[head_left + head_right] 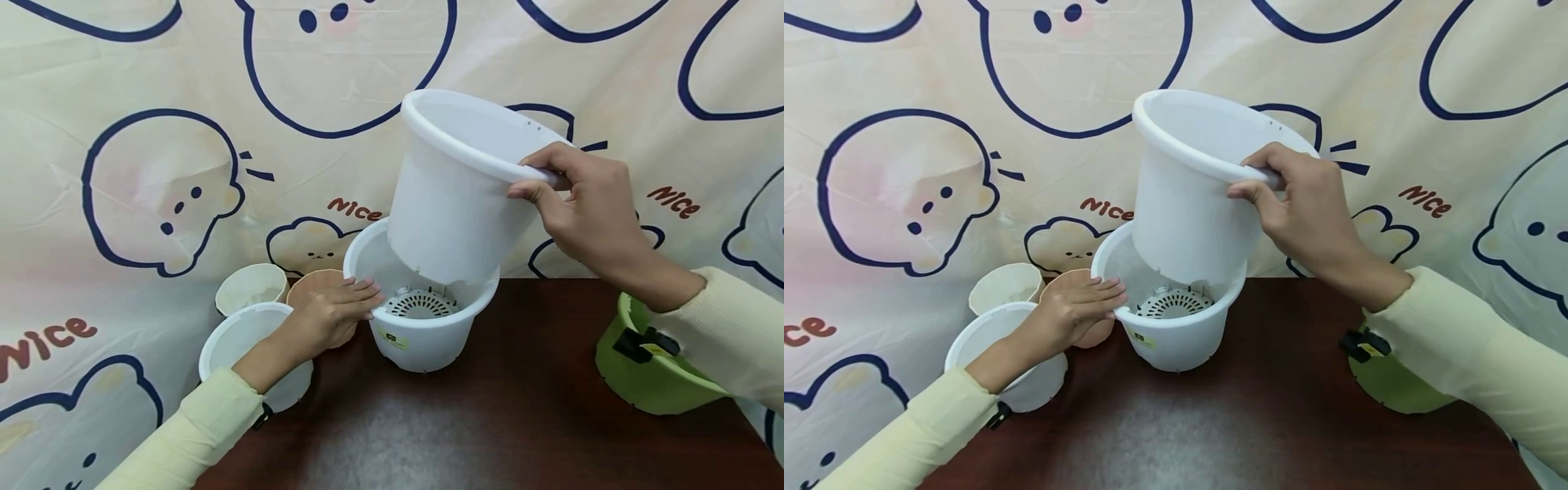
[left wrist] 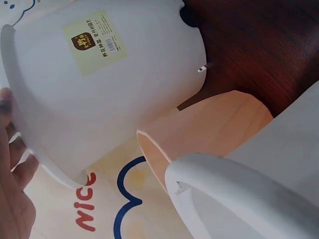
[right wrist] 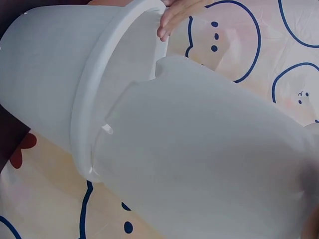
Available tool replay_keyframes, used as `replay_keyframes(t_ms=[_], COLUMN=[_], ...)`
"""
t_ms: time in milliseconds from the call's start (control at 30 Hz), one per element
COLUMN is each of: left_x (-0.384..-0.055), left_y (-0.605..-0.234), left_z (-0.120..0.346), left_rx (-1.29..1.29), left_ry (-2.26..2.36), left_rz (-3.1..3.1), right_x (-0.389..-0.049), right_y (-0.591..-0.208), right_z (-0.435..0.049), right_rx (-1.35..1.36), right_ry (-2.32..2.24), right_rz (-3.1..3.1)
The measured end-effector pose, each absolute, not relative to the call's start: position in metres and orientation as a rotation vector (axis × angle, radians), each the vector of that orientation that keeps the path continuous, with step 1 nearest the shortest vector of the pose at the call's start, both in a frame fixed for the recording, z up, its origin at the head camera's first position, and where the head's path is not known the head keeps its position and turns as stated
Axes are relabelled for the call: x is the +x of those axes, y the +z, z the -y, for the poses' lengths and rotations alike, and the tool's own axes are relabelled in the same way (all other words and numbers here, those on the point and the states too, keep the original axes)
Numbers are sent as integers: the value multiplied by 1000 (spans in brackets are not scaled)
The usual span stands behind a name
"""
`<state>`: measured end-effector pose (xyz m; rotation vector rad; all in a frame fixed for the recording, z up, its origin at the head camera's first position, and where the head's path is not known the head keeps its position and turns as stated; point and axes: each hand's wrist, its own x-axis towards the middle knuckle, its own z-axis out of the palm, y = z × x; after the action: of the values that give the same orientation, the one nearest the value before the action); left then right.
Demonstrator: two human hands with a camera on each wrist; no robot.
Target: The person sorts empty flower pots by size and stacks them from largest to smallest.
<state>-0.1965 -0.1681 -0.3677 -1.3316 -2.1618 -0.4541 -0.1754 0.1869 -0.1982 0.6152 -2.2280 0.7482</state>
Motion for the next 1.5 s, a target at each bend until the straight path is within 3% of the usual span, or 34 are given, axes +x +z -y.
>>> replay_keyframes(t_ms=[1500], left_x=[-197], left_y=[-371], left_z=[170], left_rx=[-1314], left_ry=[-508], left_rz=[2016], right_x=[-203], right_y=[-269], right_z=[-148], right_rx=[862], right_ry=[892], right_rz=[2330])
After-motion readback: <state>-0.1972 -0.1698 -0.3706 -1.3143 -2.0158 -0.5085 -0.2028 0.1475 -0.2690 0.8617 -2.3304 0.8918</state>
